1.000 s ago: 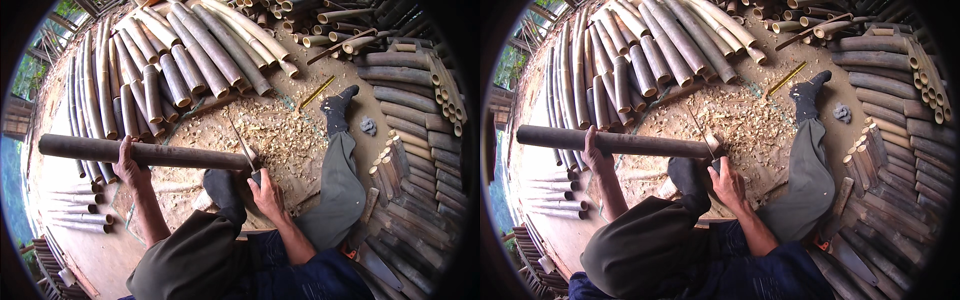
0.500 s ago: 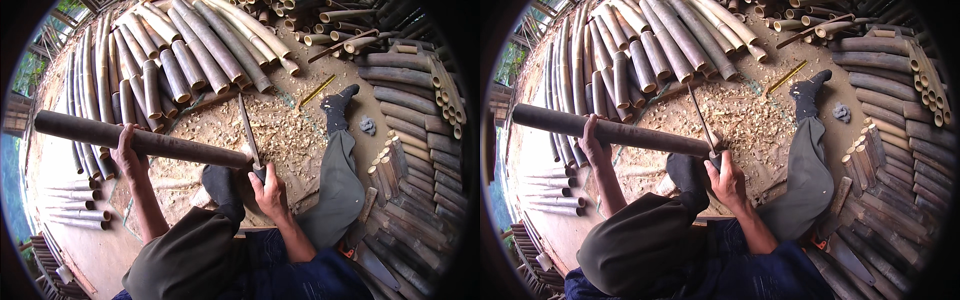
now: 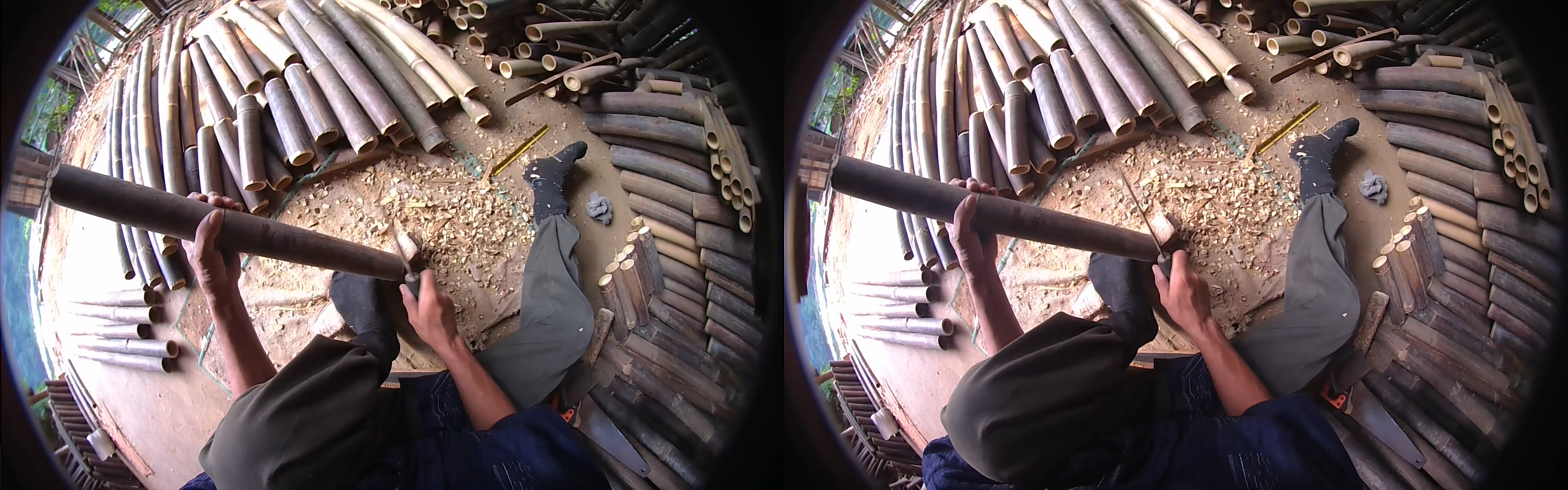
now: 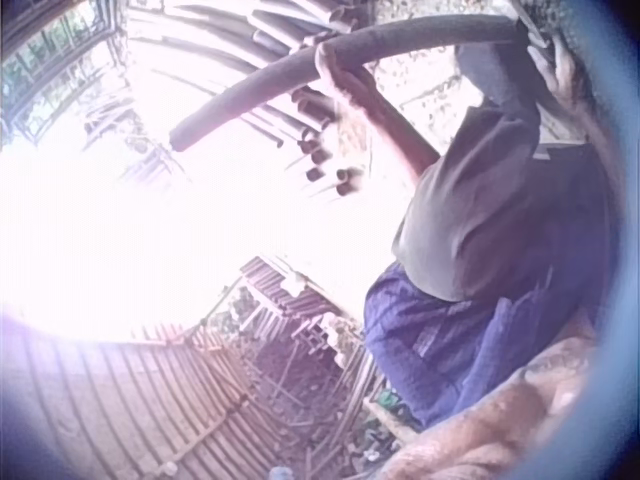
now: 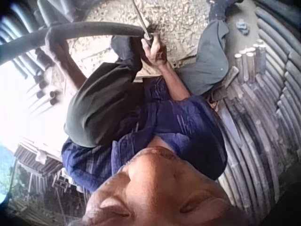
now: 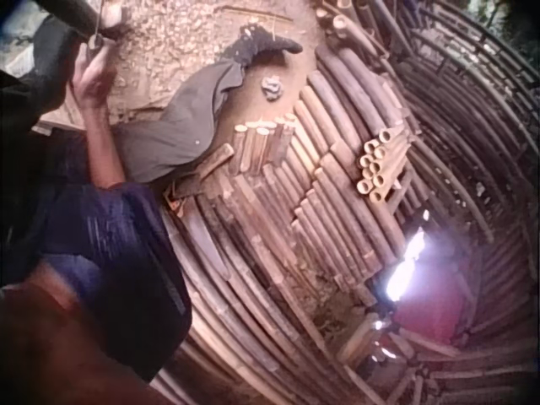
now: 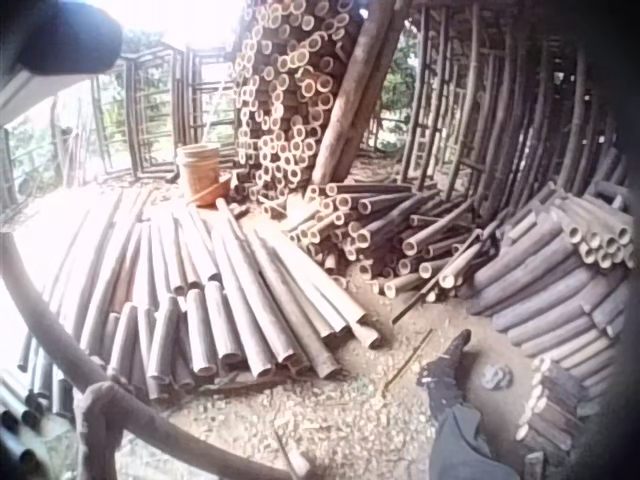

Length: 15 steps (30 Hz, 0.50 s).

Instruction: The person sits on the ground in a workshop and uses a knife to shave the outer layer of bamboo poles. They hold the bamboo with their left hand and scrape the surface with the knife in their right hand, creating wood shavings. The person occasionally pauses to move the finished pieces to a nearby stack.

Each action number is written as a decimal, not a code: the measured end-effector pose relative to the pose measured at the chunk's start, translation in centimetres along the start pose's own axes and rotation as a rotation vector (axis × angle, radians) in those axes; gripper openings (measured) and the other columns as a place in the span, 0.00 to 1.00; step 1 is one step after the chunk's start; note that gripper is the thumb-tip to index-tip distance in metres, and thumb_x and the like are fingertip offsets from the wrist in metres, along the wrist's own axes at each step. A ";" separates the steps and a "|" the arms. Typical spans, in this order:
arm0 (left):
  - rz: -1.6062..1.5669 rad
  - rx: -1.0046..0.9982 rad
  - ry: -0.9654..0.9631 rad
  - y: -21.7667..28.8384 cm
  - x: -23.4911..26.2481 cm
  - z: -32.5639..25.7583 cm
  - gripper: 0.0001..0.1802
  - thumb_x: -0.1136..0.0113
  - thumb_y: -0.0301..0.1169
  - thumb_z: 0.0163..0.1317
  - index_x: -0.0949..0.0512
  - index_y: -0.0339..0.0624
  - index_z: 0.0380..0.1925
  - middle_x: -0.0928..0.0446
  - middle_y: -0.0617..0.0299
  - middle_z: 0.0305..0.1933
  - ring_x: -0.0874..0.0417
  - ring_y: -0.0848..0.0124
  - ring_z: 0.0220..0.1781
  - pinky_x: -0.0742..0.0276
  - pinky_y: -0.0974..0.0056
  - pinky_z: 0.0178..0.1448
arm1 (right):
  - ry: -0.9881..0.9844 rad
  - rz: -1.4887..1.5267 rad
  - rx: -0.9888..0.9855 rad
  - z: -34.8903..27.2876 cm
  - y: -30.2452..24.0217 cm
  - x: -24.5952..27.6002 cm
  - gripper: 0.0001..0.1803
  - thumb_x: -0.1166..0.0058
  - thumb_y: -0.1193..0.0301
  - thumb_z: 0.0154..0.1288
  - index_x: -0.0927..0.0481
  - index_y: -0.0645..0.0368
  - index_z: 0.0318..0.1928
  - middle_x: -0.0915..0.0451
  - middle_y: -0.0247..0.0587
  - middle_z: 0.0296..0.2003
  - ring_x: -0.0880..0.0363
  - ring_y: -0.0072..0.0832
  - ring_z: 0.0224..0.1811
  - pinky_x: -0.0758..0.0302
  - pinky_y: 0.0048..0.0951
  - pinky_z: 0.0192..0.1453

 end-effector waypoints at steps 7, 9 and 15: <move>0.123 -0.048 0.453 1.0 1.5 -1.0 0.21 0.24 0.33 0.61 0.23 0.34 0.47 0.18 0.55 0.36 0.13 0.64 0.37 0.13 0.57 0.46 | 0.032 0.050 0.009 0.1 -3.6 3.2 0.20 0.42 0.59 0.77 0.29 0.64 0.50 0.17 0.60 0.31 0.16 0.61 0.36 0.23 0.51 0.36; 0.220 -0.036 0.487 1.2 1.5 -1.2 0.17 0.24 0.29 0.60 0.21 0.35 0.43 0.17 0.56 0.34 0.13 0.65 0.35 0.13 0.59 0.45 | 0.086 0.118 0.110 -0.4 -6.0 4.8 0.18 0.41 0.61 0.76 0.27 0.64 0.50 0.17 0.58 0.31 0.15 0.58 0.35 0.22 0.48 0.36; 0.118 -0.052 0.280 0.4 0.6 -0.2 0.23 0.26 0.24 0.59 0.27 0.34 0.51 0.17 0.53 0.41 0.12 0.63 0.41 0.14 0.55 0.49 | 0.156 0.086 0.140 -0.1 -2.9 2.2 0.17 0.41 0.63 0.75 0.28 0.63 0.50 0.17 0.56 0.29 0.14 0.57 0.32 0.21 0.49 0.35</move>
Point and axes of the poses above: each hand's wrist, its own z-axis towards the middle knuckle, its own x-axis out of the back of the hand, y = z × x, the point moved 3 cm from there along z, towards the middle knuckle
